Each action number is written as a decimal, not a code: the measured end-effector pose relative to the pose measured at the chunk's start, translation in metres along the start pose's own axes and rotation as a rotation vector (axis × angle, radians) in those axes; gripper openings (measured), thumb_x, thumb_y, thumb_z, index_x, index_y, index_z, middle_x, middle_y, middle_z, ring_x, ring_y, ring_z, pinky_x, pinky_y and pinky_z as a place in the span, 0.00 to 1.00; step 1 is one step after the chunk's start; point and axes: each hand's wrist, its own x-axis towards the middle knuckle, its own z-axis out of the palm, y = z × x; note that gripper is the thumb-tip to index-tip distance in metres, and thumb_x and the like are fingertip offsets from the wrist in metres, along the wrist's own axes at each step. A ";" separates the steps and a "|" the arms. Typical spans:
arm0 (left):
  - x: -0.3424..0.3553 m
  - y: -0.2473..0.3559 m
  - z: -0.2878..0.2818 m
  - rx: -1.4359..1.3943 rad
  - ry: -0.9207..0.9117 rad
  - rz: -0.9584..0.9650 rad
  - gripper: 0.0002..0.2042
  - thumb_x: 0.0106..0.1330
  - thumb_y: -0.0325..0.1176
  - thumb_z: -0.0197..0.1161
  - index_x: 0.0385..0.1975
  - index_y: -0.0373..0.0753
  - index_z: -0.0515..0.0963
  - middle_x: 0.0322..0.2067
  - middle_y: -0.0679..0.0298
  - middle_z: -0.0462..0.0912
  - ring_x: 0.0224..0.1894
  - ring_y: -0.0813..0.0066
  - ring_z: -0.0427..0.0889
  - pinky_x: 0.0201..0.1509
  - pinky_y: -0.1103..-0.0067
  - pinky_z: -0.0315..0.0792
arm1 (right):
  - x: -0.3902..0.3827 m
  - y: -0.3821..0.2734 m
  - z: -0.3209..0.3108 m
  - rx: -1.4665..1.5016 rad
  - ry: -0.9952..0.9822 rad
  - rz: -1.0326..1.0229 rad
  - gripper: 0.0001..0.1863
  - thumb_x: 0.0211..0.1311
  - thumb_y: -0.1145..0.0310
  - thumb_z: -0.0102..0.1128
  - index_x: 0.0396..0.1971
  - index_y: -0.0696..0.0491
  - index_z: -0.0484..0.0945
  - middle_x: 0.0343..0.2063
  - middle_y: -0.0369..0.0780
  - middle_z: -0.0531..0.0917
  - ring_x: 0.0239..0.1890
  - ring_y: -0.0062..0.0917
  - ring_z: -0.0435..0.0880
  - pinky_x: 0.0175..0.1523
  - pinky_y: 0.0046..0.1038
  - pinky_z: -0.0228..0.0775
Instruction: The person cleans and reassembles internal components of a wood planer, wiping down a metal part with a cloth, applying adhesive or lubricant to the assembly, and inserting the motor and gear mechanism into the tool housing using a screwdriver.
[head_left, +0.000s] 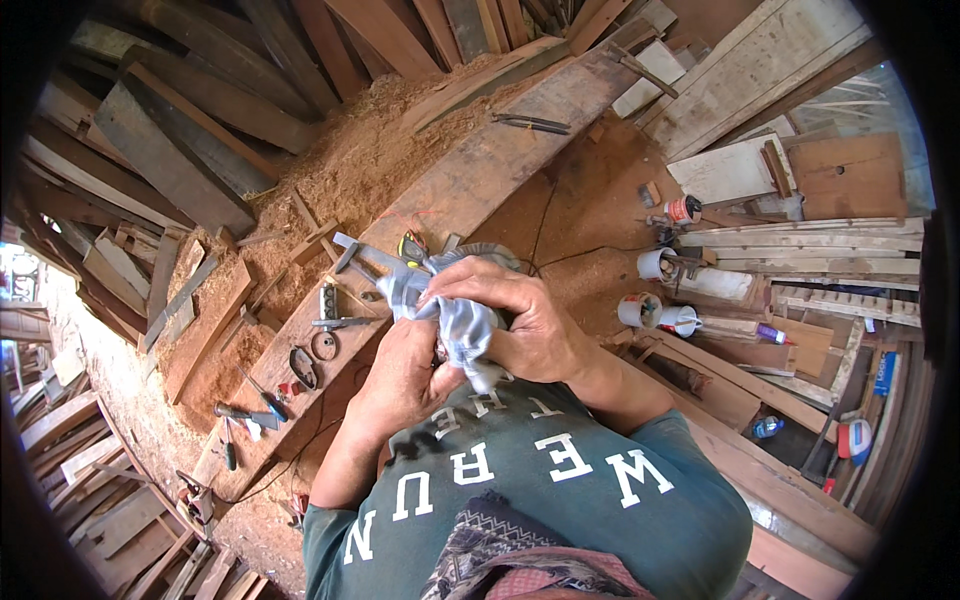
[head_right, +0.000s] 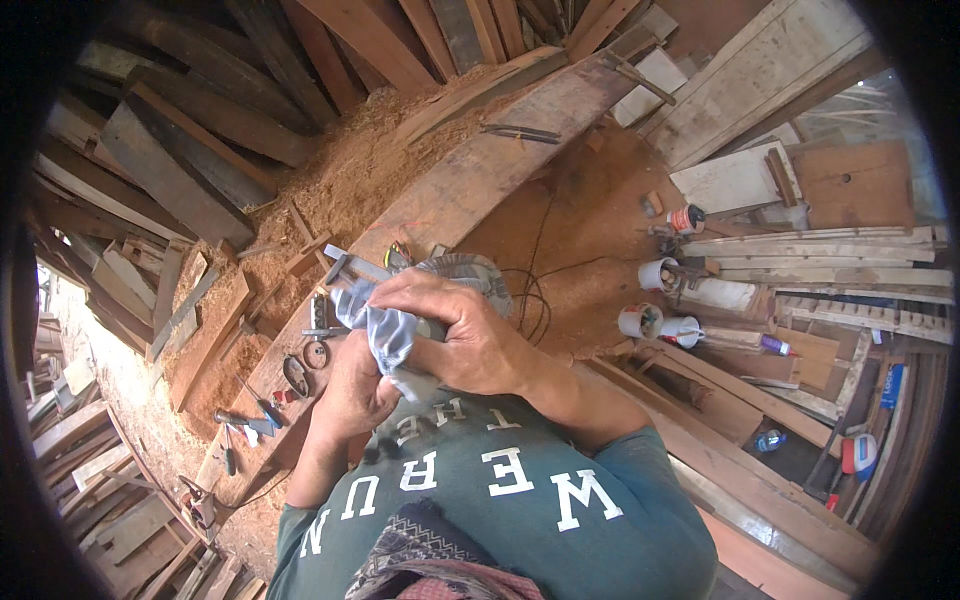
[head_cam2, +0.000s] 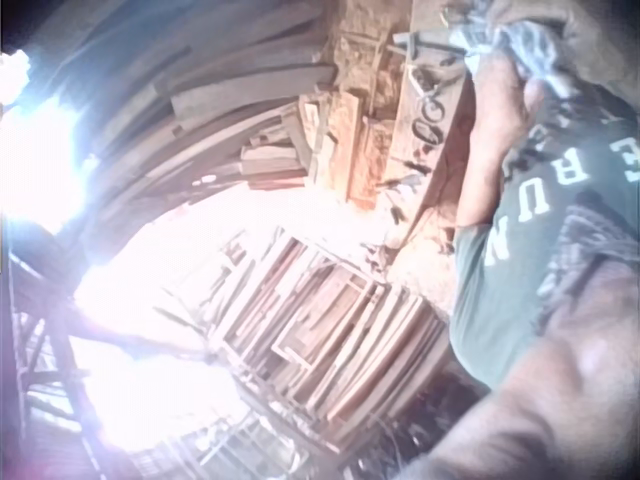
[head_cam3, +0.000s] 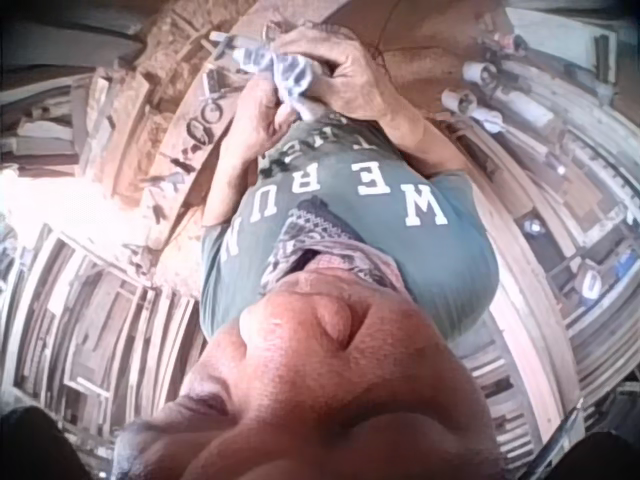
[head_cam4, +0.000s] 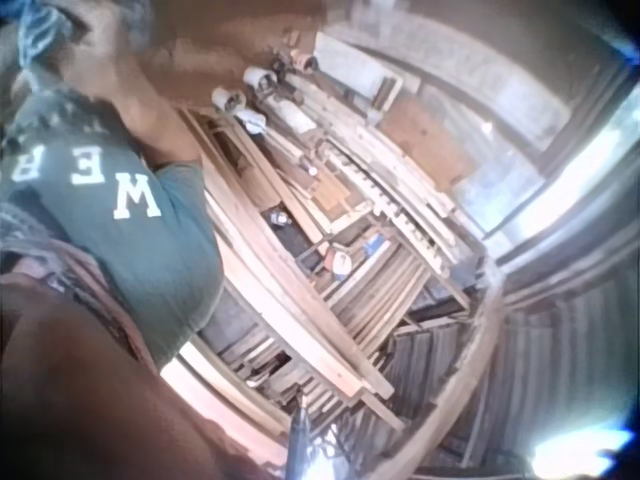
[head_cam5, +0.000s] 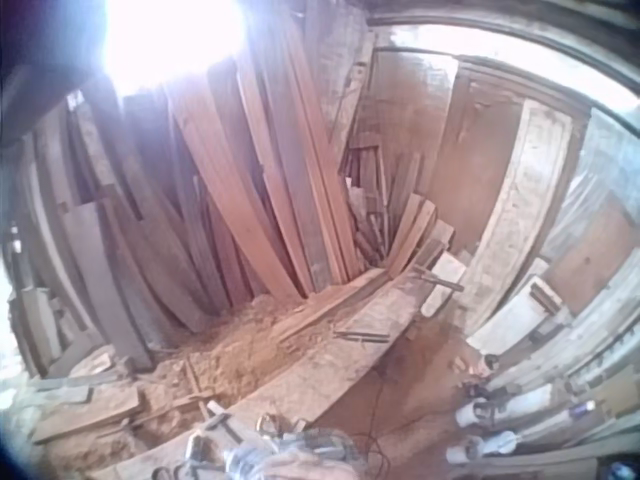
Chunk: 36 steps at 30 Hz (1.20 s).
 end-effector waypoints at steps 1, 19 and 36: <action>-0.005 0.001 0.000 0.045 -0.053 -0.154 0.21 0.63 0.36 0.71 0.54 0.36 0.78 0.51 0.50 0.83 0.55 0.42 0.81 0.61 0.58 0.74 | 0.001 0.001 0.001 0.001 0.020 -0.003 0.19 0.66 0.70 0.73 0.55 0.60 0.85 0.54 0.43 0.87 0.58 0.30 0.85 0.64 0.34 0.75; 0.008 -0.001 0.018 0.409 0.204 -0.045 0.23 0.60 0.34 0.75 0.50 0.30 0.73 0.43 0.48 0.77 0.47 0.43 0.78 0.52 0.56 0.74 | 0.003 0.004 0.002 -0.173 0.211 -0.043 0.12 0.79 0.65 0.64 0.43 0.59 0.86 0.35 0.35 0.86 0.40 0.17 0.81 0.47 0.24 0.74; 0.004 0.006 0.005 0.069 0.204 -0.223 0.20 0.71 0.38 0.68 0.51 0.30 0.70 0.40 0.43 0.76 0.43 0.39 0.79 0.48 0.56 0.74 | 0.014 -0.010 0.012 -0.368 0.174 -0.120 0.12 0.63 0.78 0.68 0.46 0.61 0.84 0.42 0.45 0.82 0.44 0.39 0.85 0.50 0.35 0.80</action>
